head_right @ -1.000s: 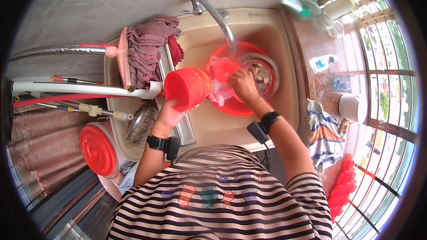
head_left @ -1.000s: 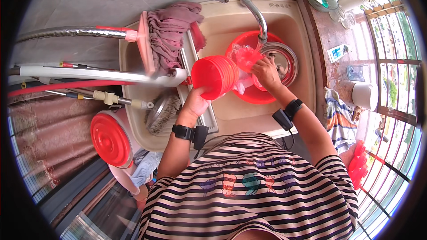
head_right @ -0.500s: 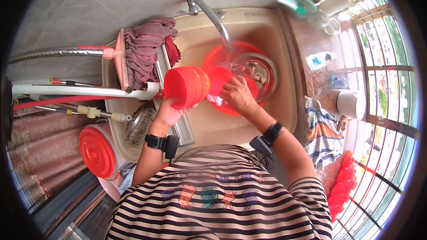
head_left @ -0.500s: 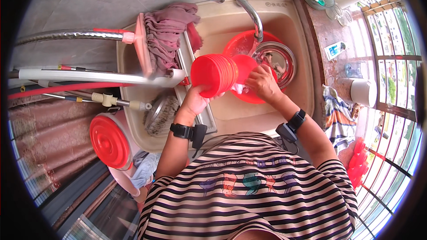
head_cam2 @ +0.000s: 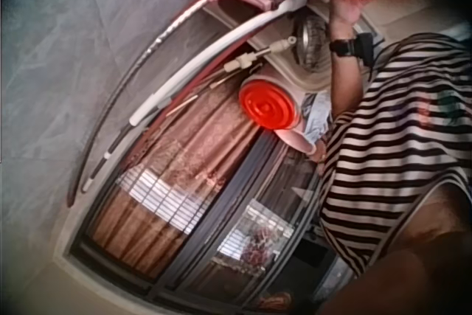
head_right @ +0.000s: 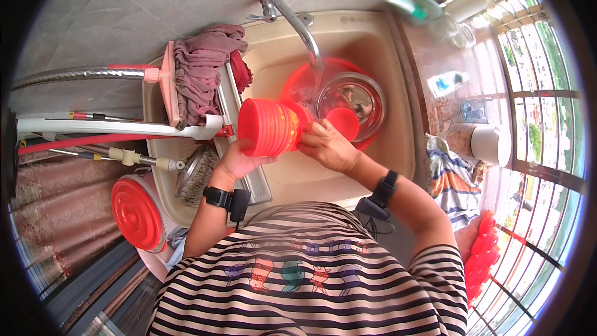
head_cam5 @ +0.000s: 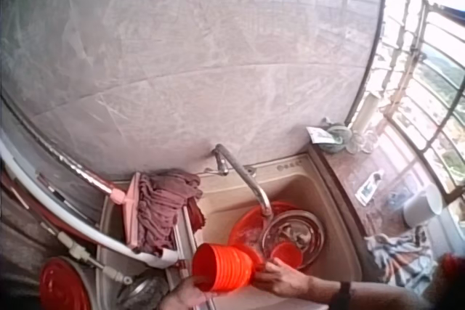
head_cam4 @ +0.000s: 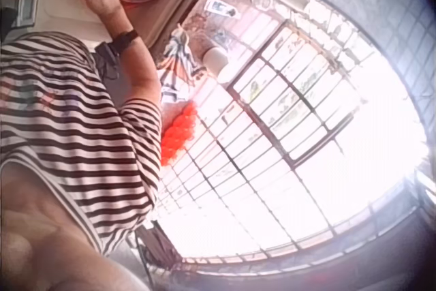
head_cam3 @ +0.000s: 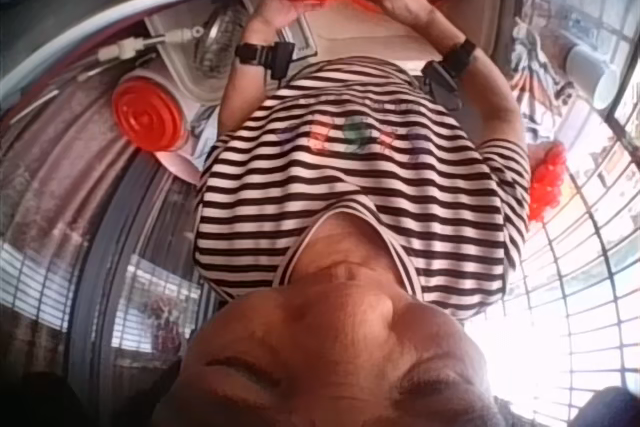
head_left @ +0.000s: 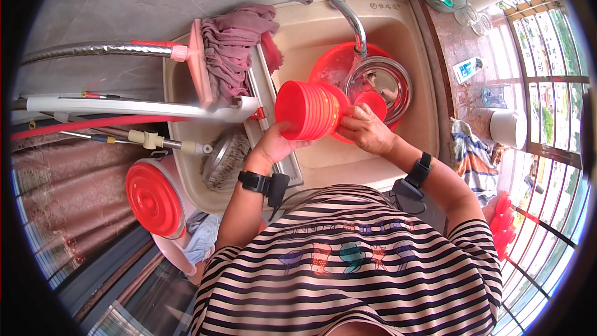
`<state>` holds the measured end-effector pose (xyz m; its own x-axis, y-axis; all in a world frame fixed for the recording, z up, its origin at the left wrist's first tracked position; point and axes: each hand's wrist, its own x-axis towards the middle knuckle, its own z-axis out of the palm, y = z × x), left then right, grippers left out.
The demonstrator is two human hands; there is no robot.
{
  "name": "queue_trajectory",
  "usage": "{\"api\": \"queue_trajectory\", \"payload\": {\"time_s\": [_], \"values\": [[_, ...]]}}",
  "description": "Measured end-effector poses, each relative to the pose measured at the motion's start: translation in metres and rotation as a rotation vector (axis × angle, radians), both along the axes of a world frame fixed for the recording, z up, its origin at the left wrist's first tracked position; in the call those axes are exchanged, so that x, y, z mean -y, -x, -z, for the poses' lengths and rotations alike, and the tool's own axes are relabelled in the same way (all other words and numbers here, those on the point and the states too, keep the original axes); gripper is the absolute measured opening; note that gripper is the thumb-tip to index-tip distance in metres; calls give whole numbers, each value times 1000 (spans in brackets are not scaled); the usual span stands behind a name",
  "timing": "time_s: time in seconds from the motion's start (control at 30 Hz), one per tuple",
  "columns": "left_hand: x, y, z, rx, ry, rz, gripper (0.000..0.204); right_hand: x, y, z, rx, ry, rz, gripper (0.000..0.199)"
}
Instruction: Washing red plastic bowls and stainless steel basins in a sink and stacking them on a counter.
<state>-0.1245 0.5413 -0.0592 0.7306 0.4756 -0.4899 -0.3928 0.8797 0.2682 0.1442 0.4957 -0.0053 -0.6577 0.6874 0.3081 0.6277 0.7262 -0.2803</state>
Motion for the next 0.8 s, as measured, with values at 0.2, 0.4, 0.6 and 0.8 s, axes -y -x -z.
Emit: {"api": "queue_trajectory", "payload": {"time_s": [0.2, 0.4, 0.6, 0.8], "values": [[-3, -15, -3, 290, -26, 27, 61, 3, 7, -4, -143, 23, 21, 29], [-5, -13, 5, 175, -64, -70, 58, 11, 14, -18, -220, 21, 62, 34], [-13, -7, 4, 165, -39, -121, 51, 7, 5, -17, -323, -54, 301, 30], [-12, -16, -7, 15, -56, -186, 51, 36, -46, 106, 63, 262, 604, 32]]}}
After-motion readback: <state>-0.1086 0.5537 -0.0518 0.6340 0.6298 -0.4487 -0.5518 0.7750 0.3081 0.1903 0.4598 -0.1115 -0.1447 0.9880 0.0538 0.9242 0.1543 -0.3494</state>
